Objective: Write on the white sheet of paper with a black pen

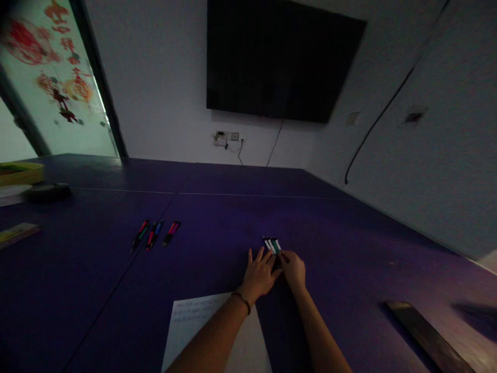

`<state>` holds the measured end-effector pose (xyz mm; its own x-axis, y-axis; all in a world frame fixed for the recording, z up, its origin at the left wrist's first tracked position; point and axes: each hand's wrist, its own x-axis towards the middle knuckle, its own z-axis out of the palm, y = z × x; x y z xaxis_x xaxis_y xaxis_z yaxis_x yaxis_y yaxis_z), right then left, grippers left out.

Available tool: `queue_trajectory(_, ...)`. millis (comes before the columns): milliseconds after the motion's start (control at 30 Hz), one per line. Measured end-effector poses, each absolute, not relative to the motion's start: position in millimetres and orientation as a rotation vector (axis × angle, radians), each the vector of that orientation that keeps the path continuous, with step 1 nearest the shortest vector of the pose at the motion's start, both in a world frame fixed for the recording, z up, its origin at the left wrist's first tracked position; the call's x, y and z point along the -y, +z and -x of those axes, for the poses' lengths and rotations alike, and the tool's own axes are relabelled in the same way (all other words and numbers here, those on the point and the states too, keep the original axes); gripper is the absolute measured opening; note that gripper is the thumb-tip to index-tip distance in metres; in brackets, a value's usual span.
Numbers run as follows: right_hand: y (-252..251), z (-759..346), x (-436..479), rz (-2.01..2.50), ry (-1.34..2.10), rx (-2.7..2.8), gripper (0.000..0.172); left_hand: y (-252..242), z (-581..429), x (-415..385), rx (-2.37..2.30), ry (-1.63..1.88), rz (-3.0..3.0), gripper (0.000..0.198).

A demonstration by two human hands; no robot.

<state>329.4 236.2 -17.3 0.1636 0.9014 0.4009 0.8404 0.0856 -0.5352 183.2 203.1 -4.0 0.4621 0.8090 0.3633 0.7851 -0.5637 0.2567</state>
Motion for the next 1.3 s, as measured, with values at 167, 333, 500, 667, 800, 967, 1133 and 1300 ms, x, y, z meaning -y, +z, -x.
queue_trajectory(167,-19,-330,-237,1.702,0.095,1.68,0.03,-6,-184,-203,-1.49,0.763,-2.655,0.05)
queue_trajectory(333,-21,-331,-239,1.673,0.088,1.689,0.029,-9,-185,-204,-1.498,0.808,-2.663,0.05)
queue_trajectory(500,-19,-332,-239,1.646,0.075,1.69,0.029,-9,-185,-205,-1.536,0.798,-2.656,0.05)
queue_trajectory(667,-19,-336,-237,1.536,0.063,1.763,0.03,-9,-184,-206,-1.583,0.715,-2.61,0.054)
queue_trajectory(800,-18,-343,-236,1.473,0.133,1.768,0.032,-7,-182,-205,-1.539,0.764,-2.686,0.048)
queue_trajectory(967,-14,-356,-234,1.649,0.185,1.563,0.031,-2,-184,-201,-1.426,0.783,-2.954,0.027)
queue_trajectory(1133,-16,-353,-235,1.707,0.201,1.544,0.029,7,-186,-212,-1.207,0.705,-3.147,0.02)
queue_trajectory(1300,-19,-345,-236,1.676,0.193,1.579,0.029,10,-186,-228,-0.865,0.598,-3.39,0.014)
